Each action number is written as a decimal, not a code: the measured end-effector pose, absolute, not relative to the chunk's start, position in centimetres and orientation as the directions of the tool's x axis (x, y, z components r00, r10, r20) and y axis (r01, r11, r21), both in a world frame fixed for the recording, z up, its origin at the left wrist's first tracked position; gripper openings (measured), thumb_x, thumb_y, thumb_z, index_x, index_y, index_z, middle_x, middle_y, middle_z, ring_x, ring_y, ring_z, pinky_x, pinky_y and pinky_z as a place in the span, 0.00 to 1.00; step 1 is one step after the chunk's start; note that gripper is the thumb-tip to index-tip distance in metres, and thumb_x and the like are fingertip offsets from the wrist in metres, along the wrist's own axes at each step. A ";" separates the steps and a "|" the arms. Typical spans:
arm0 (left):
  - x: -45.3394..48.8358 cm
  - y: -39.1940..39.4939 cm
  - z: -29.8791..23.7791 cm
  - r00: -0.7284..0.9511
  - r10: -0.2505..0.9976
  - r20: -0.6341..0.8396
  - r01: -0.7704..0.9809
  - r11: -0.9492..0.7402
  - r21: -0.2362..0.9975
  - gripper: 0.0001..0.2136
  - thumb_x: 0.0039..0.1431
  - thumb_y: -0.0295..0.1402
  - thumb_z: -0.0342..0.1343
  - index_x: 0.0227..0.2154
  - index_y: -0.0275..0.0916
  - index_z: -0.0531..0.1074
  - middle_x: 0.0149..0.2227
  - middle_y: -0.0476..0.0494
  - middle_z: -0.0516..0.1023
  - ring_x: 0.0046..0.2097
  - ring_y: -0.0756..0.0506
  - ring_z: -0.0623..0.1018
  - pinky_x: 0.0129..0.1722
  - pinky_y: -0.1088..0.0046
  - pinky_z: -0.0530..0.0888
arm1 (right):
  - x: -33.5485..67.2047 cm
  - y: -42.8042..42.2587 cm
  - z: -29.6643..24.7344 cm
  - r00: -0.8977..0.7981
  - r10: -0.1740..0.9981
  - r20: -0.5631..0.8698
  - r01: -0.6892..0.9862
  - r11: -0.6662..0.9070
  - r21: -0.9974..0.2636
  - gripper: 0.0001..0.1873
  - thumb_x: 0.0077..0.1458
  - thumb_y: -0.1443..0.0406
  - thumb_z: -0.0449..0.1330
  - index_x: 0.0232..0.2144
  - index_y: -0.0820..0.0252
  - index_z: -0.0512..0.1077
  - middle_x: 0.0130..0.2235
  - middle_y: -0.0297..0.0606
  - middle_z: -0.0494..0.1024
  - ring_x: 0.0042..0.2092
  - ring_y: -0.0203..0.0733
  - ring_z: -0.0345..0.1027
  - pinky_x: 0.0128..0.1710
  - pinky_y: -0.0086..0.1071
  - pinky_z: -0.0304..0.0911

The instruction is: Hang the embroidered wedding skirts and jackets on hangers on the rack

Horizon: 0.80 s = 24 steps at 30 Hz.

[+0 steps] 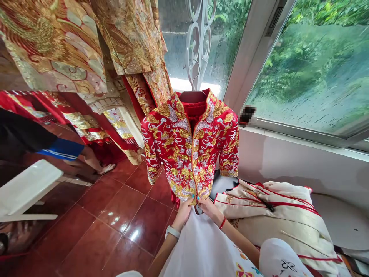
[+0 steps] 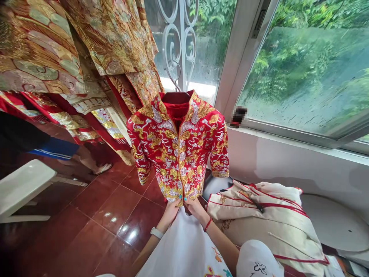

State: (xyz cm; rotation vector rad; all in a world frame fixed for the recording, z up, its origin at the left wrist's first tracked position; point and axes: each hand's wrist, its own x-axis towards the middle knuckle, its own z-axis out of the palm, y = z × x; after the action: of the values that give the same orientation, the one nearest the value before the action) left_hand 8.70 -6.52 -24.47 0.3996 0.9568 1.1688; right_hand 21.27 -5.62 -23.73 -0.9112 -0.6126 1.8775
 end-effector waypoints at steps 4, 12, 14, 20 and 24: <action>8.4 -6.5 -24.5 0.091 0.896 -0.434 -0.602 0.397 0.693 0.31 0.41 0.40 0.71 0.52 0.44 0.74 0.54 0.39 0.79 0.61 0.33 0.73 0.64 0.53 0.64 | 21.1 -5.6 -23.6 -0.286 0.889 -0.358 -0.569 -0.458 -0.683 0.30 0.32 0.56 0.77 0.41 0.52 0.75 0.41 0.38 0.82 0.46 0.50 0.75 0.46 0.40 0.69; 8.5 -6.7 -24.1 0.094 0.894 -0.438 -0.592 0.403 0.698 0.29 0.43 0.39 0.69 0.52 0.44 0.74 0.53 0.39 0.80 0.60 0.34 0.73 0.64 0.53 0.64 | 20.5 -5.6 -23.2 -0.258 0.894 -0.367 -0.582 -0.447 -0.680 0.27 0.34 0.55 0.75 0.39 0.52 0.75 0.39 0.37 0.82 0.47 0.51 0.74 0.47 0.41 0.69; 8.6 -6.6 -24.1 0.090 0.899 -0.428 -0.601 0.392 0.697 0.28 0.44 0.39 0.69 0.51 0.45 0.75 0.53 0.40 0.80 0.61 0.35 0.73 0.64 0.54 0.64 | 20.1 -5.3 -23.2 -0.261 0.892 -0.368 -0.589 -0.449 -0.672 0.26 0.36 0.53 0.74 0.38 0.53 0.75 0.39 0.37 0.82 0.47 0.51 0.74 0.47 0.41 0.69; 8.3 -6.6 -24.7 -0.031 0.892 -0.451 -0.526 0.369 0.766 0.29 0.40 0.39 0.71 0.49 0.40 0.76 0.51 0.38 0.81 0.60 0.34 0.74 0.64 0.54 0.63 | 19.4 -4.5 -24.2 -0.245 0.883 -0.399 -0.587 -0.463 -0.664 0.26 0.33 0.51 0.74 0.36 0.54 0.75 0.36 0.38 0.81 0.46 0.51 0.74 0.46 0.41 0.69; 7.6 -7.3 -25.6 0.007 0.877 -0.481 -0.524 0.413 0.745 0.29 0.39 0.39 0.73 0.47 0.39 0.78 0.52 0.35 0.80 0.59 0.32 0.75 0.63 0.53 0.65 | 19.6 -5.5 -25.2 -0.239 0.875 -0.421 -0.575 -0.477 -0.665 0.22 0.36 0.52 0.73 0.33 0.54 0.75 0.36 0.38 0.82 0.45 0.51 0.75 0.46 0.41 0.68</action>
State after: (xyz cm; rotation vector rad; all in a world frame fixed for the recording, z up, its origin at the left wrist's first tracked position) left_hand 7.60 -7.33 -25.60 0.4063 1.0879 1.1436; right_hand 19.65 -5.51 -25.16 -0.9634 -0.4658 1.8674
